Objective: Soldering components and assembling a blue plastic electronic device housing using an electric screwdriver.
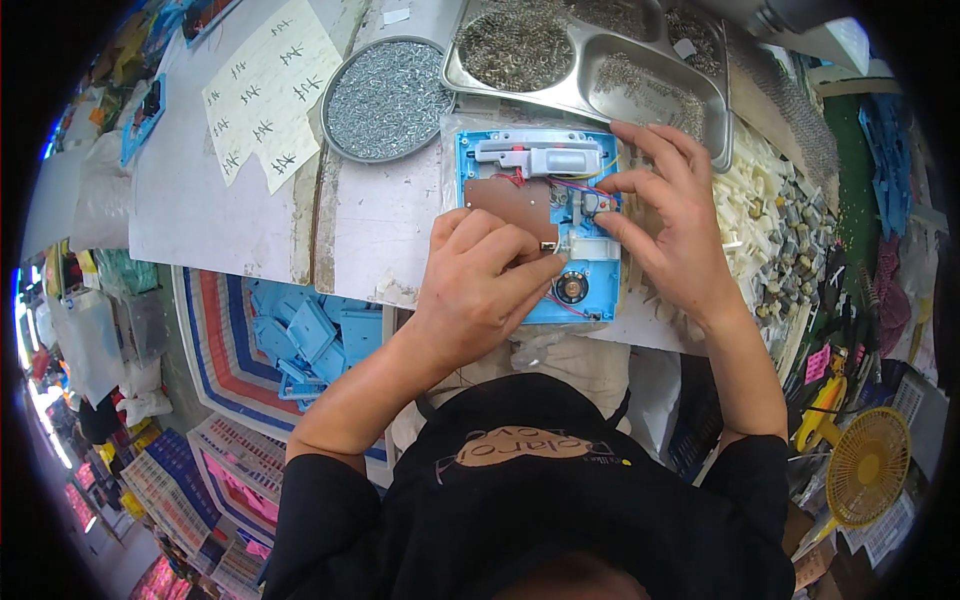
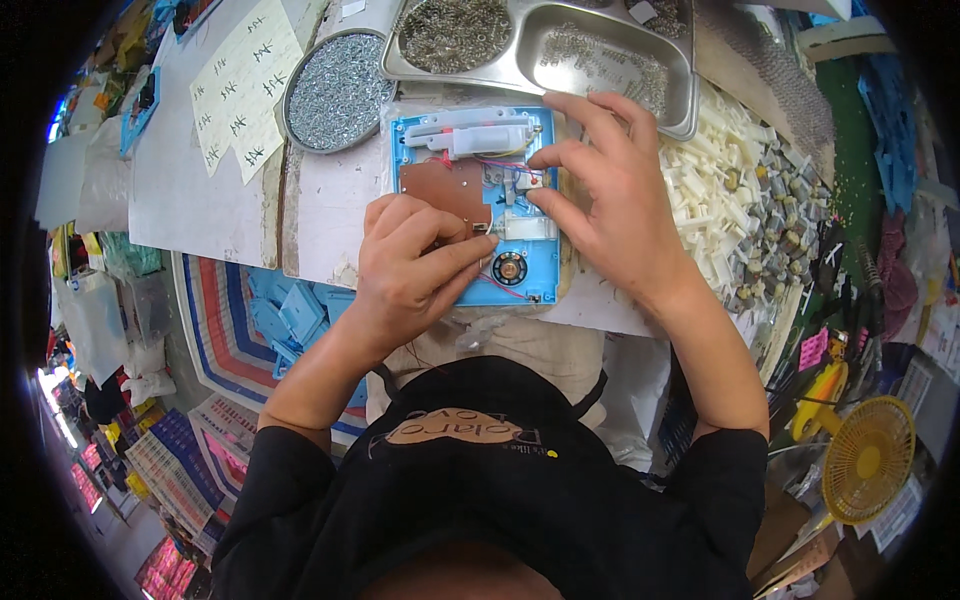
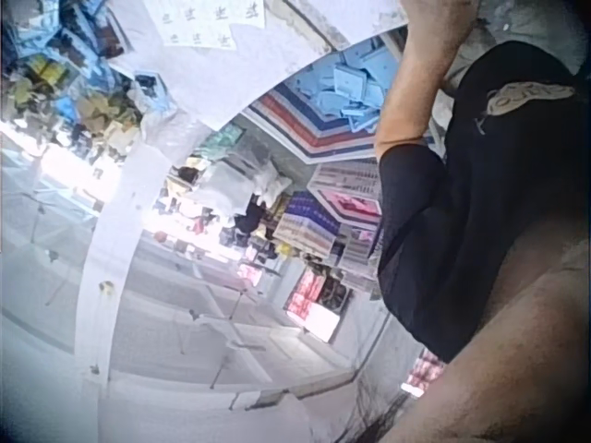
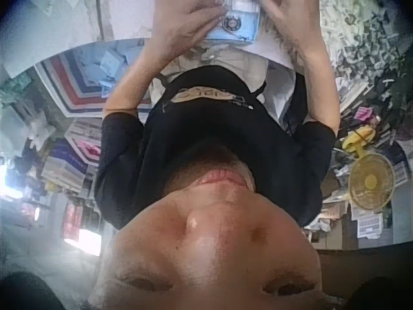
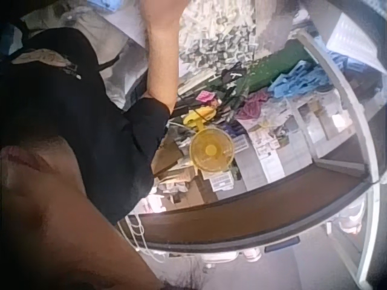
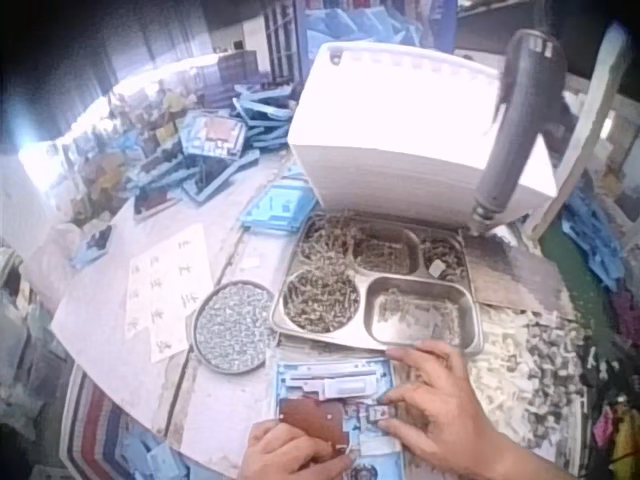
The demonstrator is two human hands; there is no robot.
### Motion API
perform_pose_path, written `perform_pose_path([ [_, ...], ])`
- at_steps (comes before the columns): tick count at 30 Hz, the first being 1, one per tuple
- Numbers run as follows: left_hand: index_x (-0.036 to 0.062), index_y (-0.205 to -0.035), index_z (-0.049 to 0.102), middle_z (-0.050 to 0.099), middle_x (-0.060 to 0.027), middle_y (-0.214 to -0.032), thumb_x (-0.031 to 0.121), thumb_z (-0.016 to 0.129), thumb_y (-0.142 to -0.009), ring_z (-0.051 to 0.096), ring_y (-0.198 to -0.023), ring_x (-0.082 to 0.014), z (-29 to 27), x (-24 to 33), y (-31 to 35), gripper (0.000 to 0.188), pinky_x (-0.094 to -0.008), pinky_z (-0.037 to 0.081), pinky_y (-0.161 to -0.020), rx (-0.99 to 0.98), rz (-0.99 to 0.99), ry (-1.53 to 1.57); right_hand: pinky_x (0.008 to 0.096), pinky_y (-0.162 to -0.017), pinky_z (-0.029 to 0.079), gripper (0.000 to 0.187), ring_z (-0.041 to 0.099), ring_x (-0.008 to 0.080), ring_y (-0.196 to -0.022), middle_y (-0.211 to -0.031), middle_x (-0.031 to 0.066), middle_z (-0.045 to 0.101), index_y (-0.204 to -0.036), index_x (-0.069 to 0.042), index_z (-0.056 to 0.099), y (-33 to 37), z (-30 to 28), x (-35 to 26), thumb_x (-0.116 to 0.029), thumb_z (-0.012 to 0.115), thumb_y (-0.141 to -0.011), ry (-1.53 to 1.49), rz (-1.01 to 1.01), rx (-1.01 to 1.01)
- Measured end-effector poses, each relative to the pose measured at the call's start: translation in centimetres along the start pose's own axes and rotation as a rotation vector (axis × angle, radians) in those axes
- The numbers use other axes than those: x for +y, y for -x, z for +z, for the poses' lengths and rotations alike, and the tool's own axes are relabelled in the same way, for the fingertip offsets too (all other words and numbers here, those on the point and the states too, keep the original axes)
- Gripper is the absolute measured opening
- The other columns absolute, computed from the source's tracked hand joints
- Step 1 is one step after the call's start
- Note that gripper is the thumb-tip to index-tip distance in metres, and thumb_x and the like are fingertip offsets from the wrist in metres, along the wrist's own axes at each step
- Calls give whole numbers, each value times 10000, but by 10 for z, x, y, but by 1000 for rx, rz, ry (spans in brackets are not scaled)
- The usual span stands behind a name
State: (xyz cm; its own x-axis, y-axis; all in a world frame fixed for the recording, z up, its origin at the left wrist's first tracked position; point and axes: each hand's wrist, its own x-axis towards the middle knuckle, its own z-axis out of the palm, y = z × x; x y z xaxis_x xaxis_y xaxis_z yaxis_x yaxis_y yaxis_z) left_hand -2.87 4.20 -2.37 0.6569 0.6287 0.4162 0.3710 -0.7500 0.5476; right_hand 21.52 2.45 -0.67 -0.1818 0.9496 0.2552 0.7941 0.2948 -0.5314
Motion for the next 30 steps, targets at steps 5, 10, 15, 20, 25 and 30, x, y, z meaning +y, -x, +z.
perform_pose_path([
  [5,111,-958,791,638,3,-887,79,816,-690,593,-844,-193,-2,-1,1,271,-378,412,-832,-27,-24,27,483,-1126,345,212,413,388,-1338,-1421,104,581,-949,-87,745,-5,-2,0,-137,812,-753,20,19,-59],
  [10,107,-954,774,639,-9,-870,69,798,-720,613,-842,-204,-23,2,-18,238,-369,419,-826,-120,-47,208,476,-1129,350,229,412,378,-1337,-1424,98,585,-944,-88,764,-7,-5,2,-149,826,-733,14,47,-102],
  [15,101,-886,733,636,-22,-801,60,778,-753,626,-789,-216,-22,-20,-52,146,-349,432,-792,88,36,86,456,-1114,365,298,434,377,-1306,-1377,101,613,-979,-84,756,-6,-4,4,-186,845,-713,-8,1,-62],
  [20,63,-840,705,665,-38,-814,46,772,-778,626,-754,-199,-27,-33,-62,93,-331,453,-736,175,-3,-36,408,-905,416,318,574,277,-1025,-1072,38,685,-993,-104,737,-6,-4,-10,-203,851,-713,33,99,96],
  [25,78,-854,702,625,-53,-764,52,776,-776,606,-643,-234,-20,-29,-35,110,-344,458,-660,204,-106,92,372,-783,415,206,600,247,-785,-818,20,658,-898,-115,685,-15,20,-12,-126,807,-733,12,-206,233],
  [30,29,-1007,727,670,-82,-880,6,740,-794,668,-738,-230,-4,-14,-29,215,-328,540,-641,125,-134,164,378,-719,451,276,617,246,-819,-844,24,665,-902,-102,686,-9,23,-19,-87,816,-659,-62,-364,203],
])
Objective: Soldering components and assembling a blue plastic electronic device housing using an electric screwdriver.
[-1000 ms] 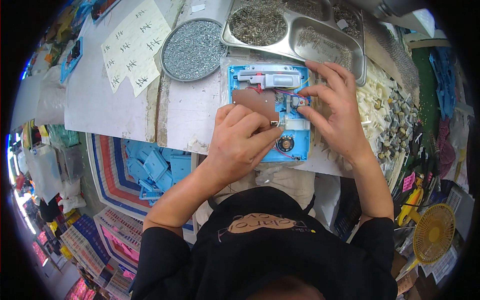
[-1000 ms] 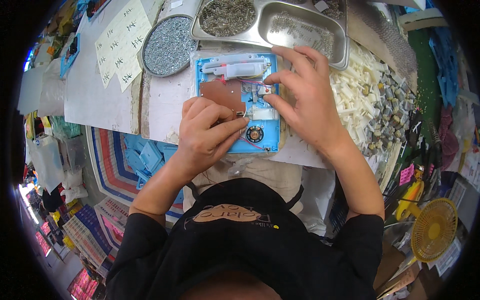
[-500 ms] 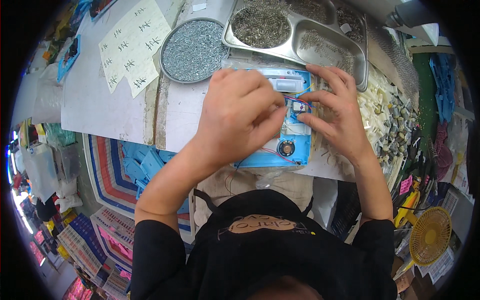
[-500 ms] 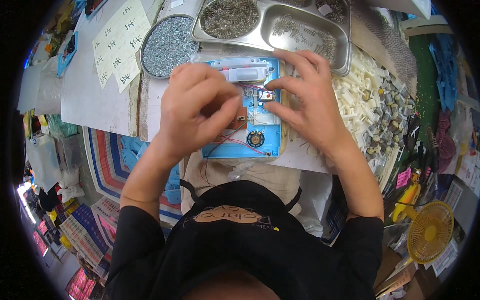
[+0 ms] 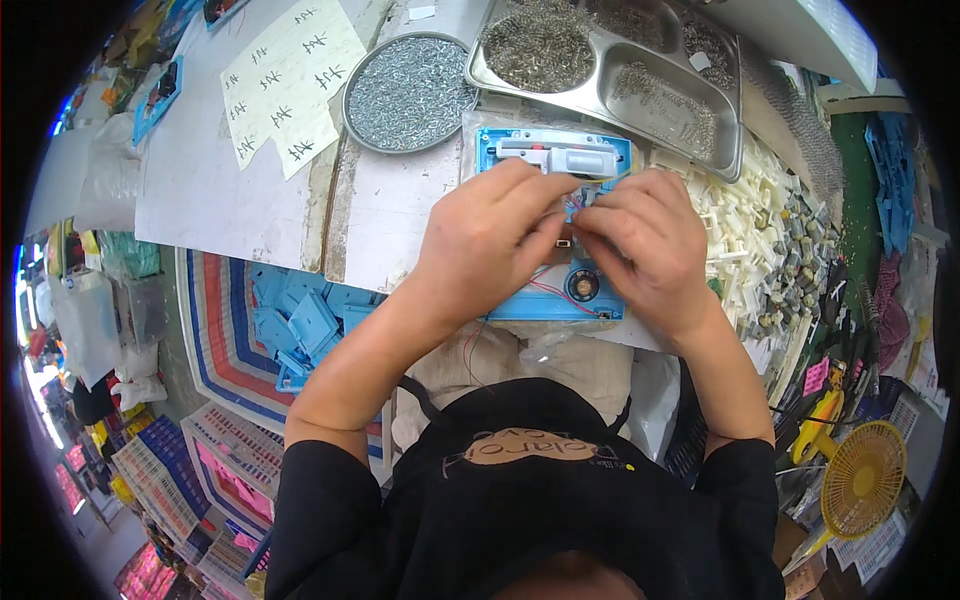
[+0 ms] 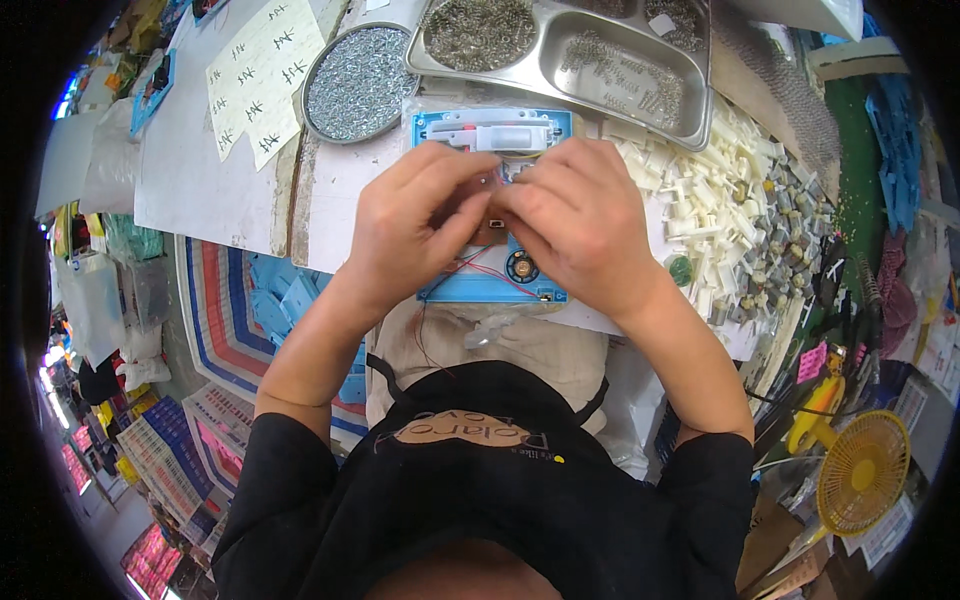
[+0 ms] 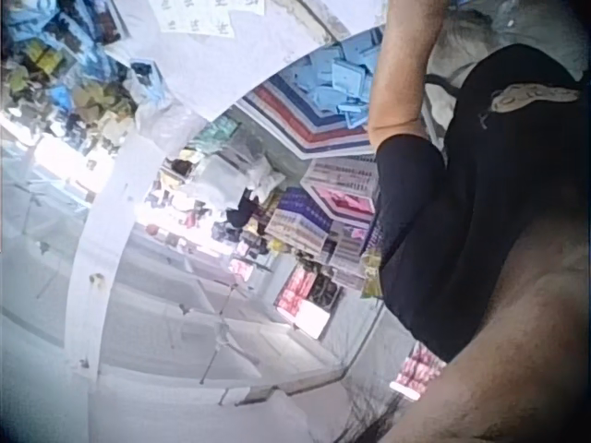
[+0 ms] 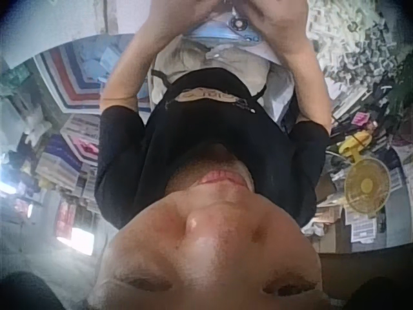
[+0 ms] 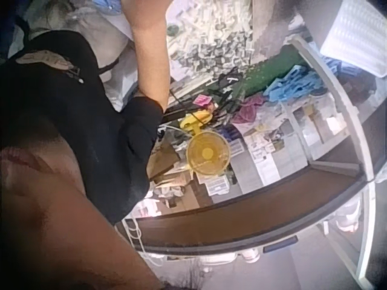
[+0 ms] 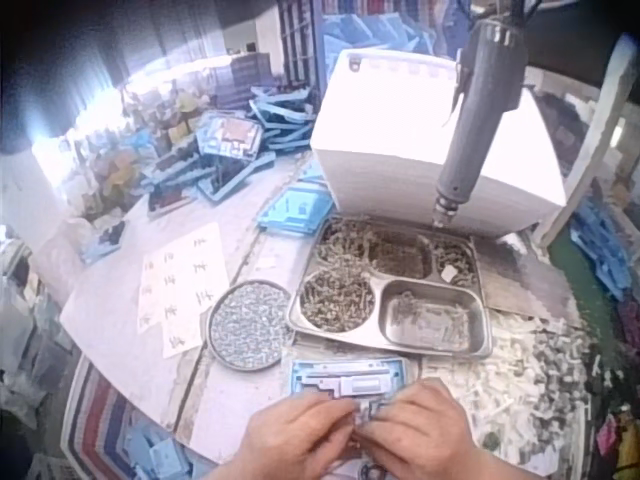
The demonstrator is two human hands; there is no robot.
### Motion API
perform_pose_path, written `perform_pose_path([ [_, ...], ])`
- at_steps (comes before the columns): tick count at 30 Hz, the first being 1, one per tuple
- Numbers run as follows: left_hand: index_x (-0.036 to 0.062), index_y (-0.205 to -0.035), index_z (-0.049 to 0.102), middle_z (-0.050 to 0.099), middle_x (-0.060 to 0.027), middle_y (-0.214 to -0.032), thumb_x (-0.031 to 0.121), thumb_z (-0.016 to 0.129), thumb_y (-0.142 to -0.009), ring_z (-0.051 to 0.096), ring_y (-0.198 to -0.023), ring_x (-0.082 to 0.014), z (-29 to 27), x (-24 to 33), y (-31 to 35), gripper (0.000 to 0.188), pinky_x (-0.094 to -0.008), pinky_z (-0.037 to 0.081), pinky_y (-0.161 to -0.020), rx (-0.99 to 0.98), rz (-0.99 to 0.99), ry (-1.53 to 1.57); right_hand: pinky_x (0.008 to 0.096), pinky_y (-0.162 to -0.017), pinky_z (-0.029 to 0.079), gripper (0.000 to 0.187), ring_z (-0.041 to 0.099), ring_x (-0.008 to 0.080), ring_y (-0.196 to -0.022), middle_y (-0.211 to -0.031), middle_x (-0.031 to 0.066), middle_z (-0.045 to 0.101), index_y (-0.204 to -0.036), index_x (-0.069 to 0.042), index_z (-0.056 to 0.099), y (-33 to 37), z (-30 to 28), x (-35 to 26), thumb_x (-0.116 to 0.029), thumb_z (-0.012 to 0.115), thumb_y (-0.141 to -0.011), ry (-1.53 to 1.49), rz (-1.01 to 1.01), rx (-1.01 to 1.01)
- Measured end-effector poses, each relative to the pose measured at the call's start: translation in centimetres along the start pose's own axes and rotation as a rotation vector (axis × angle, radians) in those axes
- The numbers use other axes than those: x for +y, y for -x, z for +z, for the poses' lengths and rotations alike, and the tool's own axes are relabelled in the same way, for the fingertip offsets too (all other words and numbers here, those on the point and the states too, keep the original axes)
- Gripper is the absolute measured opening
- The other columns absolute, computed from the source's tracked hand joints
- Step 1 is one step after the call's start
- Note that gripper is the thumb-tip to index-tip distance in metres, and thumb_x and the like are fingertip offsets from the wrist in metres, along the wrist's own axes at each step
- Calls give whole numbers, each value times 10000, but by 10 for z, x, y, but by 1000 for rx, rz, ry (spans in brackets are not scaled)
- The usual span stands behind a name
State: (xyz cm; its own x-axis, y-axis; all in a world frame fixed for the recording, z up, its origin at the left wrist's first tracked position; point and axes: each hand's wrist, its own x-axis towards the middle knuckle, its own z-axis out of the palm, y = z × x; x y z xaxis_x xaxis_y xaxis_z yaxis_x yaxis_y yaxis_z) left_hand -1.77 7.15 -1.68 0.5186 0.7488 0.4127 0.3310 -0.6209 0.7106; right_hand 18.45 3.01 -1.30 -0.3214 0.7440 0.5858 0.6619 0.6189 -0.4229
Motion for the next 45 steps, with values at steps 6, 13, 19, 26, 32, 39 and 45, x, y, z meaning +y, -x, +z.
perform_pose_path([
  [6,39,-1010,746,679,-100,-898,28,752,-764,690,-777,-260,-3,-10,-6,247,-349,560,-664,-115,183,-107,373,-780,483,343,628,270,-824,-870,57,684,-1018,-81,716,6,-14,0,-98,831,-695,-118,43,-26],
  [13,63,-985,744,683,-60,-892,74,775,-728,684,-765,-233,-2,-21,3,259,-339,546,-643,64,205,-133,371,-788,477,253,632,264,-848,-871,63,691,-993,-86,731,-8,-16,14,-89,805,-751,-66,346,-8],
  [19,68,-944,737,687,-54,-863,82,787,-772,667,-737,-236,0,-27,5,179,-353,495,-634,139,159,-196,370,-768,441,193,608,235,-802,-819,25,655,-923,-105,710,-17,-5,2,-65,787,-751,-42,136,-29],
  [26,78,-912,731,691,-54,-864,64,784,-770,655,-725,-241,-1,-27,11,152,-354,468,-645,189,86,-127,384,-828,439,244,599,221,-824,-823,10,651,-923,-112,706,-21,6,-8,-69,794,-700,82,50,-81],
  [32,67,-884,717,663,-79,-842,46,780,-765,634,-788,-272,-10,-41,17,135,-368,460,-709,239,-152,-90,375,-834,436,210,606,223,-827,-830,4,671,-893,-109,723,-18,-2,-3,-66,801,-702,63,109,-37],
  [39,28,-1051,676,639,-128,-886,-15,705,-820,628,-807,-281,-5,13,2,237,-364,497,-735,540,67,-175,361,-825,448,122,640,236,-819,-827,31,716,-851,-94,738,-4,-9,9,-76,813,-756,-69,322,81],
  [45,-2,-1120,674,689,-151,-922,-27,665,-865,688,-763,-297,12,30,-11,256,-367,548,-715,4,-296,228,359,-815,461,143,650,226,-817,-828,30,720,-855,-98,739,-7,-14,7,-75,815,-736,-116,266,70],
])
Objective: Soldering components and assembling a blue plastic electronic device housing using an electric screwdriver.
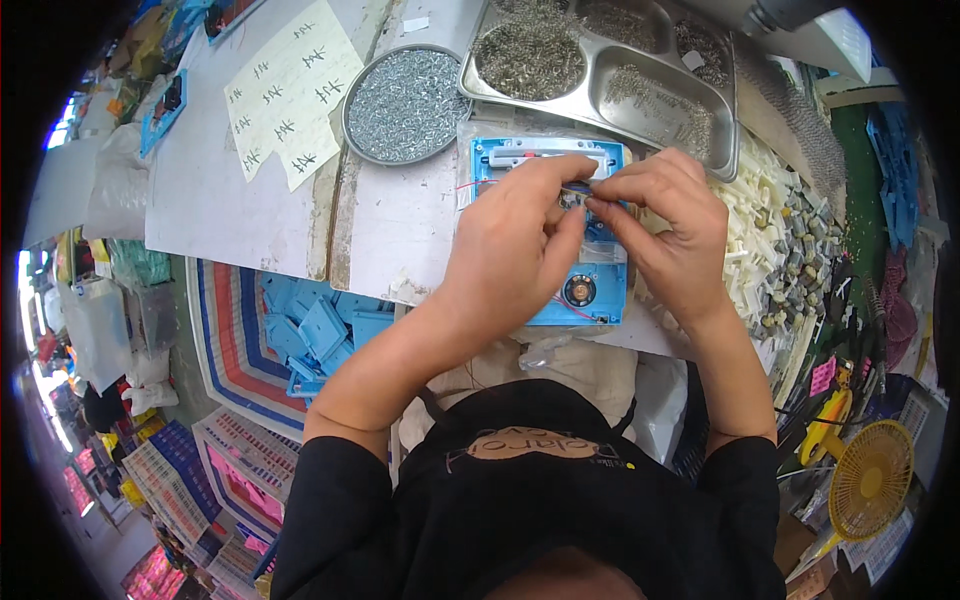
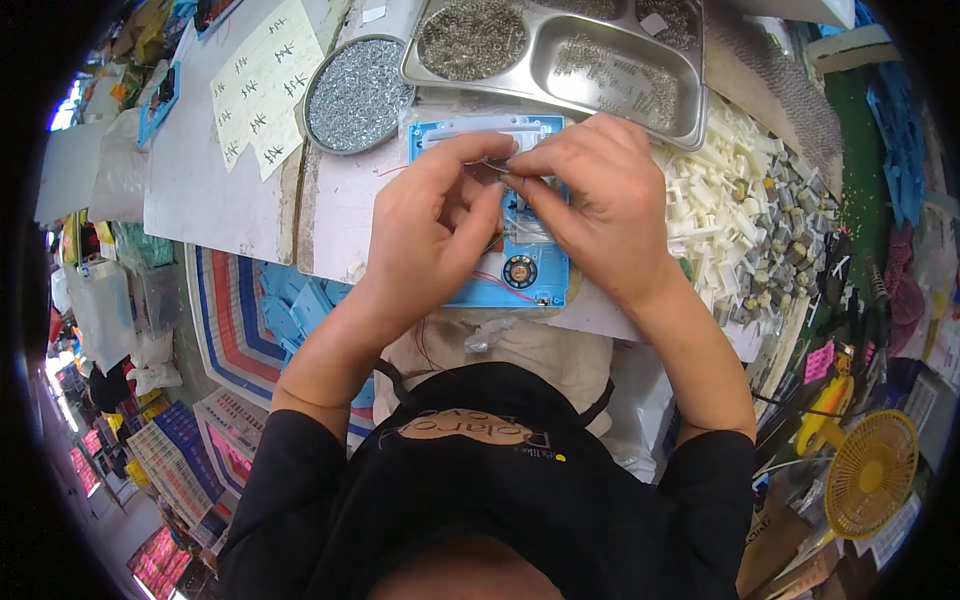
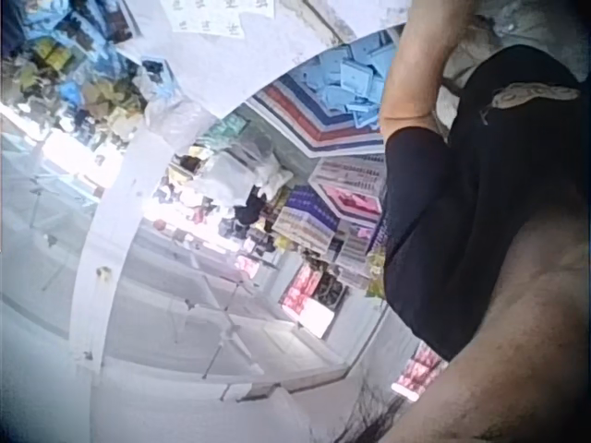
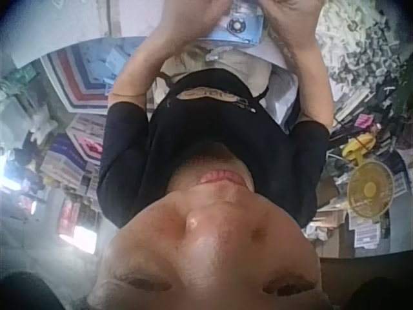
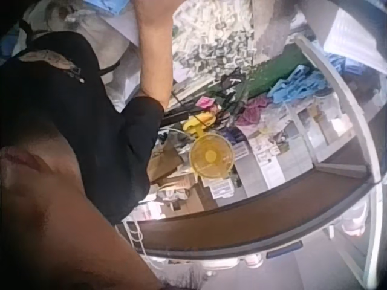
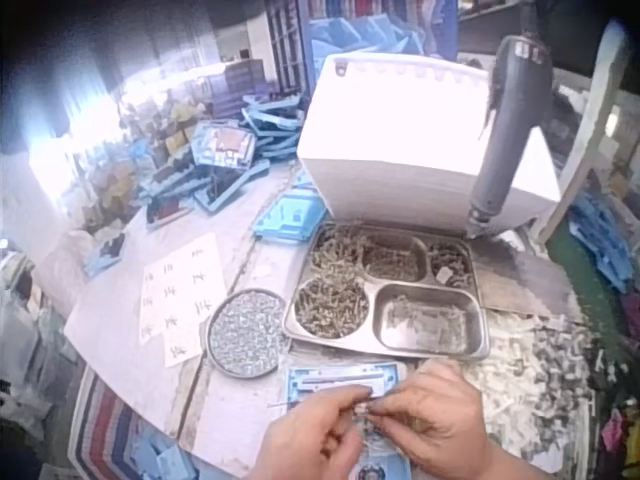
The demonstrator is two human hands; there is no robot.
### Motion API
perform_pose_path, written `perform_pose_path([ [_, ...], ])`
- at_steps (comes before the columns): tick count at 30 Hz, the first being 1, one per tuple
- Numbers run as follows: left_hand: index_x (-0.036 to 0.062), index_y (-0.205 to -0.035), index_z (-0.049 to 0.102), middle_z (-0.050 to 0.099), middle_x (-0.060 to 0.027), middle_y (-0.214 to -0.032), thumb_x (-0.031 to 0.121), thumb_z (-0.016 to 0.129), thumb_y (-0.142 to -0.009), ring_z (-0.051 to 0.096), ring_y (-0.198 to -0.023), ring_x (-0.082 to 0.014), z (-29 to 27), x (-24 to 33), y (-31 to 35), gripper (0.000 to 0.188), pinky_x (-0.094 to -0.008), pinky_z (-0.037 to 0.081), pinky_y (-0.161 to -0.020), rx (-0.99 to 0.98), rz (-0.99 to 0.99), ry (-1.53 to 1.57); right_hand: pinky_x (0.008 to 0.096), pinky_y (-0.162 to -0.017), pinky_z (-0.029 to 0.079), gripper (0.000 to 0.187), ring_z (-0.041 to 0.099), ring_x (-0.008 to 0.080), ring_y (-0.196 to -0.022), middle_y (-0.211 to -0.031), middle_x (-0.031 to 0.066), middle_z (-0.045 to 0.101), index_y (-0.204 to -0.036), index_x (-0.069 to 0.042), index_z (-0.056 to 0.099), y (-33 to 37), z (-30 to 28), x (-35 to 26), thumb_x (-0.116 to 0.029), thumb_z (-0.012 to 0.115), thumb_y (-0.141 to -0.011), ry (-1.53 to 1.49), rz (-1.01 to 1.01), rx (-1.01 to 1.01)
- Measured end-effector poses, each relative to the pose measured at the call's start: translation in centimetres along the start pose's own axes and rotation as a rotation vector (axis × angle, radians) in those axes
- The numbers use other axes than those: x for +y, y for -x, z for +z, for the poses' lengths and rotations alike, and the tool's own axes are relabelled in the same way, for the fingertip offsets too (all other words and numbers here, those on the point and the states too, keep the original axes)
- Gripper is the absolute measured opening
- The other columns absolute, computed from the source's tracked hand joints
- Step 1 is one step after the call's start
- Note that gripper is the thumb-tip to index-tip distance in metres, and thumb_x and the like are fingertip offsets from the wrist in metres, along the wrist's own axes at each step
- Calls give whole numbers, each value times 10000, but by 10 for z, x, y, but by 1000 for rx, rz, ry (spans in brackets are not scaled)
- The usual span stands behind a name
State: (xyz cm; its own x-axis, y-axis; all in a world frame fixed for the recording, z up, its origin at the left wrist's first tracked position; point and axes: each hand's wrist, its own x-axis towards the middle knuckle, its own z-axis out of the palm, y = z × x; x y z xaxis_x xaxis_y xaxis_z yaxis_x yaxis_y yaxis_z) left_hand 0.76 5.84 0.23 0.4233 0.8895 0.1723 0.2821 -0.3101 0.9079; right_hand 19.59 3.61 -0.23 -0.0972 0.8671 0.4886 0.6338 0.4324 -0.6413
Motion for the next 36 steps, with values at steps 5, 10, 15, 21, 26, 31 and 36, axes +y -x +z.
perform_pose_path([
  [5,-15,-1029,699,691,-134,-854,15,697,-882,698,-653,-215,-6,-11,-11,150,-335,538,-616,-119,-63,42,351,-779,471,137,639,237,-790,-833,45,721,-852,-89,744,0,-3,6,-74,817,-737,-60,29,-13],
  [10,-12,-970,704,678,-104,-813,33,717,-887,672,-582,-149,-6,-2,-16,95,-300,500,-546,-137,-229,194,311,-742,485,118,632,187,-789,-852,59,727,-884,-42,748,2,-13,9,-33,799,-778,-264,239,1],
  [15,-3,-929,691,644,-82,-780,36,724,-884,588,-566,-130,-6,-14,-8,69,-319,472,-553,-63,-146,92,254,-750,490,141,620,105,-862,-962,58,715,-977,12,725,51,-88,18,54,754,-846,-134,336,231],
  [21,29,-885,702,613,-78,-869,27,760,-819,574,-703,-219,-1,-16,-10,89,-345,465,-649,32,98,-63,289,-881,494,306,593,134,-962,-1083,77,659,-1271,28,605,225,-248,40,-66,669,-987,-156,786,946],
  [26,55,-829,715,592,-86,-994,44,791,-759,545,-871,-271,-2,-17,-14,104,-387,427,-773,90,284,-314,348,-795,472,364,526,158,-825,-998,70,601,-1339,12,565,297,-319,94,-186,616,-1038,-552,786,1197],
  [31,65,-808,720,588,-76,-1006,73,810,-720,516,-917,-279,2,-24,-14,126,-409,383,-823,79,304,-380,356,-761,444,428,448,165,-740,-880,75,529,-1340,29,565,265,-336,114,-312,454,-1105,-195,687,1173],
  [36,71,-827,752,575,-67,-994,99,806,-753,495,-946,-263,8,-16,-9,95,-389,376,-864,32,266,-448,440,-1117,450,561,598,343,-1258,-1337,268,613,-1413,11,514,260,-319,56,-415,314,-1108,29,866,1197],
])
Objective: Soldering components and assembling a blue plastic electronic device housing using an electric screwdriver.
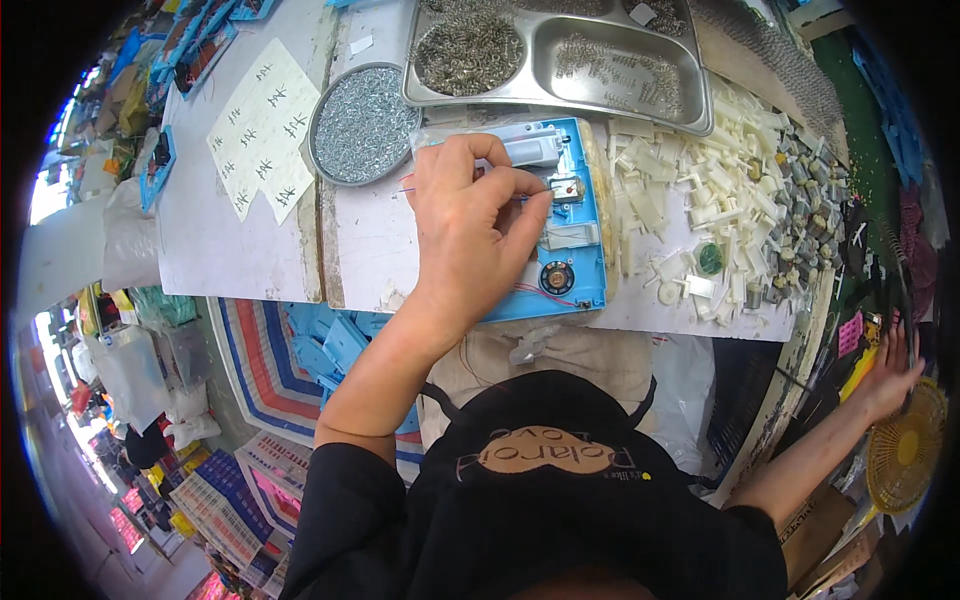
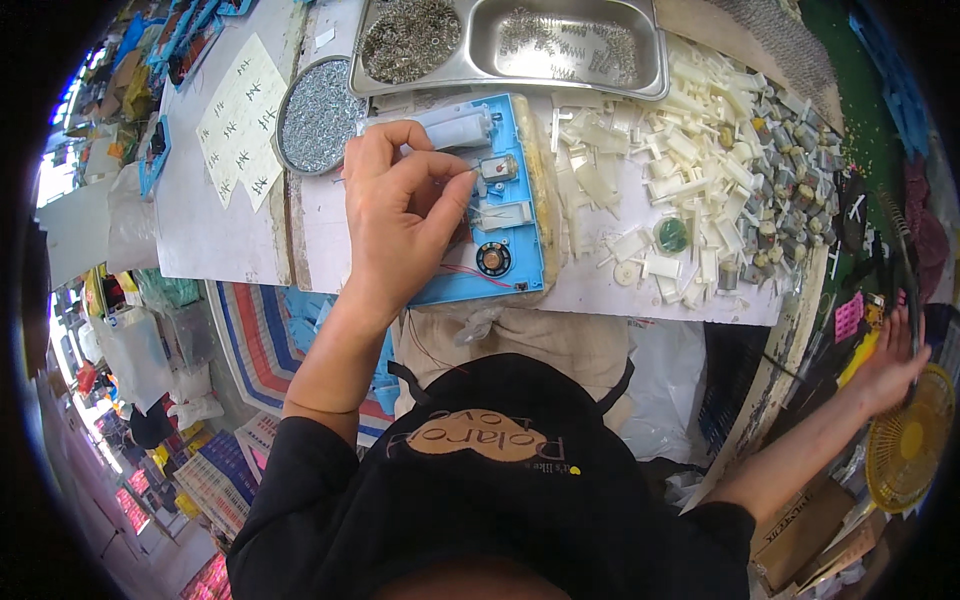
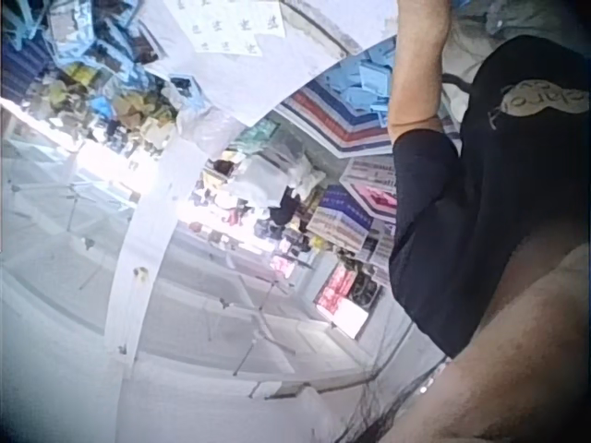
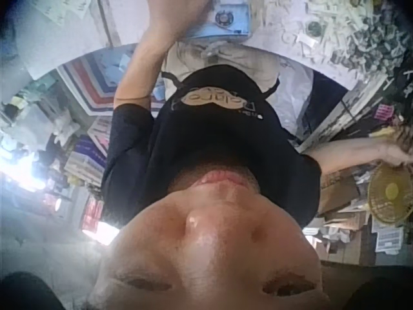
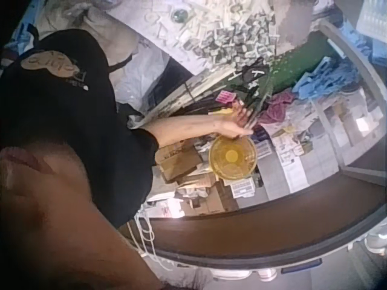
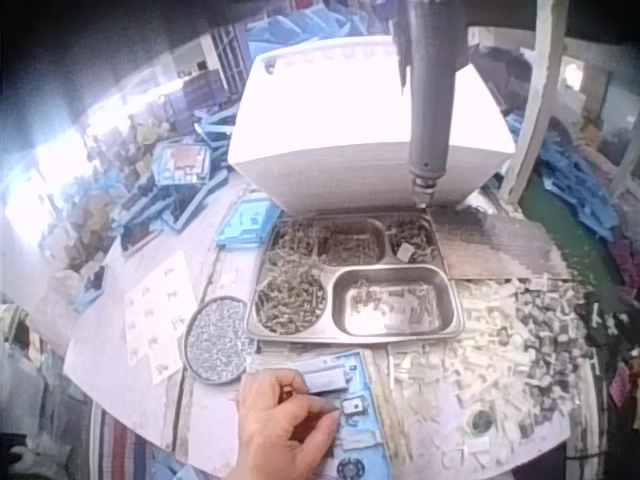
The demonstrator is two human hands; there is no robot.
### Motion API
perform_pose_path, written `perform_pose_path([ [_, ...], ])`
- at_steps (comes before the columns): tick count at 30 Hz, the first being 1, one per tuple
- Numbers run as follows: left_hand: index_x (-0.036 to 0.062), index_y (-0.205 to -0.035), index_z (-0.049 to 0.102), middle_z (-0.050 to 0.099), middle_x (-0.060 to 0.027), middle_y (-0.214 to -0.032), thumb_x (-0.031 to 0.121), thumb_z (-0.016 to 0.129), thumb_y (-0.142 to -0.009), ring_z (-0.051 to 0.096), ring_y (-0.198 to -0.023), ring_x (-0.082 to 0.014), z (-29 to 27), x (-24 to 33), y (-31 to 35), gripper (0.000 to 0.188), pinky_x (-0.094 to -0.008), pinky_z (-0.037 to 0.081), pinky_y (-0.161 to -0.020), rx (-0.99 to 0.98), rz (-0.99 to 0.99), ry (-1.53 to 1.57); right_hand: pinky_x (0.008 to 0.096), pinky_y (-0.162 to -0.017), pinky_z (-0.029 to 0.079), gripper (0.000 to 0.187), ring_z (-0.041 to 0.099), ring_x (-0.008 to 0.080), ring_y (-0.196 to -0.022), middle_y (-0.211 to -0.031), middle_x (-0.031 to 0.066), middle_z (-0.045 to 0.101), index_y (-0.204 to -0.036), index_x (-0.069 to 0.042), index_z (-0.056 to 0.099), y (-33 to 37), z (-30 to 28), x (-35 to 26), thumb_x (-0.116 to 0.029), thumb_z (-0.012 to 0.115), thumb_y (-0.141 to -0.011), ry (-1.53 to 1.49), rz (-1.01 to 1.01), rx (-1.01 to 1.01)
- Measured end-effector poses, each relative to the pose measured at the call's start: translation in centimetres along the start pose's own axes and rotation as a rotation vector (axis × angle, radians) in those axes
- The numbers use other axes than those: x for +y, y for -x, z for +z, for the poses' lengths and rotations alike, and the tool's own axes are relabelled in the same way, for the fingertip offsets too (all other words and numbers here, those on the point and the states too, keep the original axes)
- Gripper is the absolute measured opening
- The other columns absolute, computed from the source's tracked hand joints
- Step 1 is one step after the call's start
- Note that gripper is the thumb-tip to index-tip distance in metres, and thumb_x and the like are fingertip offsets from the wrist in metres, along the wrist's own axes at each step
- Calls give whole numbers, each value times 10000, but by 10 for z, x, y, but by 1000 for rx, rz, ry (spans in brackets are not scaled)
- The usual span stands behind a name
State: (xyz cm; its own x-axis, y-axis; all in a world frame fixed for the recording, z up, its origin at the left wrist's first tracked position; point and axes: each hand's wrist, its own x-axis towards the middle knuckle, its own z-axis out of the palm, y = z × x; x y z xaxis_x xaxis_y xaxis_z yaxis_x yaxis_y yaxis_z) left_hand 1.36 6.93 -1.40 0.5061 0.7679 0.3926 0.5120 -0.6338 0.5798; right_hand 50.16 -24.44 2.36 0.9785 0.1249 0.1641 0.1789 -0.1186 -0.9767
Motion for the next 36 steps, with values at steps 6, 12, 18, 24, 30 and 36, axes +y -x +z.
perform_pose_path([
  [6,91,-847,751,572,-60,-1007,97,797,-747,494,-953,-276,2,0,-6,110,-401,363,-851,-44,105,-55,376,-936,535,253,649,256,-1079,-1152,179,658,-1244,-2,568,74,-24,19,-166,560,-1051,-196,-235,-142],
  [12,102,-846,749,573,-48,-1003,109,798,-740,502,-960,-275,8,2,-15,117,-407,360,-857,-61,137,-119,284,-733,395,295,517,176,-835,-918,111,601,-1072,32,642,198,149,-11,-171,685,-862,-236,-311,-811],
  [18,112,-835,749,560,-40,-984,119,800,-731,504,-949,-268,10,1,-18,116,-402,355,-859,-77,122,-115,285,-629,365,217,498,168,-710,-765,71,589,-976,29,673,220,205,-32,-77,715,-792,-226,-400,-1116],
  [24,113,-837,751,546,-36,-970,115,797,-727,496,-937,-262,8,2,-20,119,-400,350,-850,-96,123,-122,283,-600,361,216,495,167,-666,-731,61,588,-967,14,683,223,215,-31,-79,723,-777,-230,-465,-1128],
  [30,111,-844,750,545,-38,-967,105,797,-728,493,-918,-260,7,3,-21,125,-396,353,-844,-109,123,-124,284,-602,362,223,491,166,-663,-732,61,595,-970,10,687,224,220,-32,-77,725,-768,-215,-481,-1157],
  [36,108,-850,752,548,-38,-965,94,797,-729,495,-913,-259,8,0,-20,130,-387,359,-832,-90,137,-104,285,-601,362,221,489,167,-661,-732,58,595,-962,9,690,224,222,-32,-78,728,-762,-197,-483,-1166],
])
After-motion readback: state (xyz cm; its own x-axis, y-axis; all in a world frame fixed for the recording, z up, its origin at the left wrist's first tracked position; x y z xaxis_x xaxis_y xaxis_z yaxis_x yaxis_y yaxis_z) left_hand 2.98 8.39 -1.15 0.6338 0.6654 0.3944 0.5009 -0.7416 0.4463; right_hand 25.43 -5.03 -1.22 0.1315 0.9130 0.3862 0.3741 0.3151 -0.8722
